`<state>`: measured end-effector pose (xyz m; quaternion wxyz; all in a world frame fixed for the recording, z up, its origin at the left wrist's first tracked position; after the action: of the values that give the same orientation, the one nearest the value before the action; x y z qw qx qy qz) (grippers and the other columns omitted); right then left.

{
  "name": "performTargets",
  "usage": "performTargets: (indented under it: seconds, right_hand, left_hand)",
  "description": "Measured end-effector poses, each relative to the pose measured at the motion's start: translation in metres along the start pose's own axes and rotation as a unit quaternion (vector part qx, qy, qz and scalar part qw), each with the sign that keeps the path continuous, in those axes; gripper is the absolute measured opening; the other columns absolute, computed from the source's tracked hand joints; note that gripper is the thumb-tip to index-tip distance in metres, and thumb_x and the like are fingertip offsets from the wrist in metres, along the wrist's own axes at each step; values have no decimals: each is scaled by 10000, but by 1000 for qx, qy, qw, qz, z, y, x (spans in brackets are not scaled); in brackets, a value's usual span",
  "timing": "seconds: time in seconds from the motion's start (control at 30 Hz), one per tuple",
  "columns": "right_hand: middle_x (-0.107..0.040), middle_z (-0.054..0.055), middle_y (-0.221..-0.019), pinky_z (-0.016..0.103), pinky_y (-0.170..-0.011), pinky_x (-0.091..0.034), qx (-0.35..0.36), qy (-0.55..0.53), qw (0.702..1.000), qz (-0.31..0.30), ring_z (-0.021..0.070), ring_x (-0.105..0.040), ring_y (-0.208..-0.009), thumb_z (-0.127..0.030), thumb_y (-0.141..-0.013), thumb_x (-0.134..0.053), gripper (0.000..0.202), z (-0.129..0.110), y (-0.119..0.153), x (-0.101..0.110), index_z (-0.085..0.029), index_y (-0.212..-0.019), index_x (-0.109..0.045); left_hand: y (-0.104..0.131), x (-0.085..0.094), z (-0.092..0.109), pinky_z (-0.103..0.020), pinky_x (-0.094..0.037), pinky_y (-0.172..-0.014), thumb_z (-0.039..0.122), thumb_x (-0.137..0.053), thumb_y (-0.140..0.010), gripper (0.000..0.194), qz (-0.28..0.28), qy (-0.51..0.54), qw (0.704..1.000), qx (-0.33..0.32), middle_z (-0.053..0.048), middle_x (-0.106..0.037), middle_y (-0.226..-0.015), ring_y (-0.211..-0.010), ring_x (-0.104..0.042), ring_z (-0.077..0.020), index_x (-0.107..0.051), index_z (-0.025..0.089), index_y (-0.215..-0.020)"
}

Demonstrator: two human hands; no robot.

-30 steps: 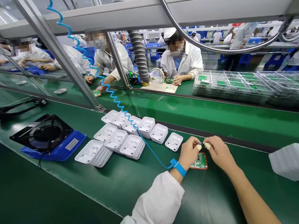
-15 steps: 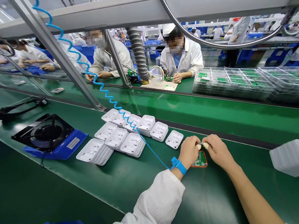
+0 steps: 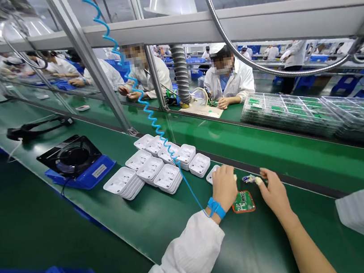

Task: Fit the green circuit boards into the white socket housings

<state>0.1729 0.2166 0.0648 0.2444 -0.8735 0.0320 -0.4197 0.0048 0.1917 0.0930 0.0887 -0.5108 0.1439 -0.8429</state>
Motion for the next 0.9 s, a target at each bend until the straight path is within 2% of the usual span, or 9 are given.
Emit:
performTargets:
  seconds: [0.07, 0.13, 0.23, 0.33, 0.5, 0.6, 0.7, 0.77, 0.9]
  right_hand:
    - [-575, 103, -952, 364, -741, -447, -21, 39, 999, -9, 223, -562, -854, -394, -853, -418, 306, 6, 1, -7, -177, -1049, -512]
    - [-576, 93, -880, 344, -680, -436, -20, 93, 995, -33, 228, -562, -808, -422, -843, -444, 270, 3, 2, -20, -186, -950, -522]
    - [-569, 87, -807, 320, -620, -398, -8, 175, 983, -47, 238, -555, -775, -465, -823, -487, 272, -10, 3, -36, -199, -866, -523]
    - [-566, 85, -794, 313, -613, -379, -5, 210, 976, -59, 237, -552, -766, -433, -828, -492, 235, -18, 3, -43, -201, -854, -523]
    - [-571, 98, -842, 314, -600, -370, -53, 211, 971, -97, 250, -565, -784, -469, -846, -448, 282, -10, -2, -48, -197, -893, -509]
    - [-567, 108, -828, 311, -581, -352, -96, 237, 962, -100, 247, -568, -751, -507, -854, -408, 323, -10, -10, -50, -196, -844, -498]
    - [-565, 92, -797, 305, -602, -354, -111, 239, 958, -113, 223, -569, -734, -388, -876, -388, 233, -14, -14, -55, -190, -801, -484]
    - [-564, 76, -781, 304, -630, -363, -97, 226, 961, -126, 212, -566, -743, -311, -868, -390, 171, -16, -12, -58, -185, -794, -478]
    - [-559, 55, -816, 302, -678, -384, -30, 151, 978, -141, 194, -550, -784, -270, -865, -366, 135, -21, 7, -53, -193, -832, -472]
  left_hand:
    - [6, 1, -10, -395, -361, -791, 138, -411, -852, 148, -16, -53, 998, 12, -98, -550, -941, -931, -478, -249, -541, 154, -920]
    - [16, -7, -13, -401, -362, -771, 123, -403, -845, 155, -45, -87, 995, 2, -106, -550, -899, -900, -487, -257, -556, 140, -866]
    - [32, -18, -5, -391, -366, -761, 107, -408, -832, 156, -74, -96, 992, -38, -100, -553, -888, -877, -495, -253, -559, 141, -851]
    - [42, -12, 0, -365, -371, -756, 132, -395, -856, 152, -79, -68, 993, -60, -79, -552, -891, -860, -498, -230, -544, 161, -872]
    - [32, 15, -37, -339, -386, -758, 113, -397, -852, 150, -30, -73, 996, 40, -77, -534, -945, -905, -492, -224, -511, 164, -936]
    - [23, 5, -57, -324, -407, -769, 104, -402, -847, 166, -41, -74, 993, 87, -93, -534, -964, -925, -504, -222, -508, 143, -968]
    - [15, -14, -65, -319, -421, -786, 87, -419, -828, 154, -60, -69, 990, 107, -108, -535, -982, -938, -520, -226, -528, 128, -928]
    - [11, -20, -68, -314, -428, -790, 71, -418, -818, 160, -60, -66, 990, 114, -113, -537, -986, -941, -530, -226, -534, 125, -914]
    - [7, -19, -69, -293, -444, -754, 68, -385, -832, 181, -55, -58, 990, 117, -106, -550, -973, -911, -559, -214, -510, 133, -946]
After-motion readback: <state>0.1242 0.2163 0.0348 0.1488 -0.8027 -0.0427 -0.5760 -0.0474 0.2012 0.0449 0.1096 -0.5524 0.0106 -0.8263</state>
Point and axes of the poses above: each hand's wrist, its own y-axis away from the middle knuckle, its own x-axis out of the back of the hand, z = x × y, the point moved 10 cm from there along -y, towards the middle knuckle
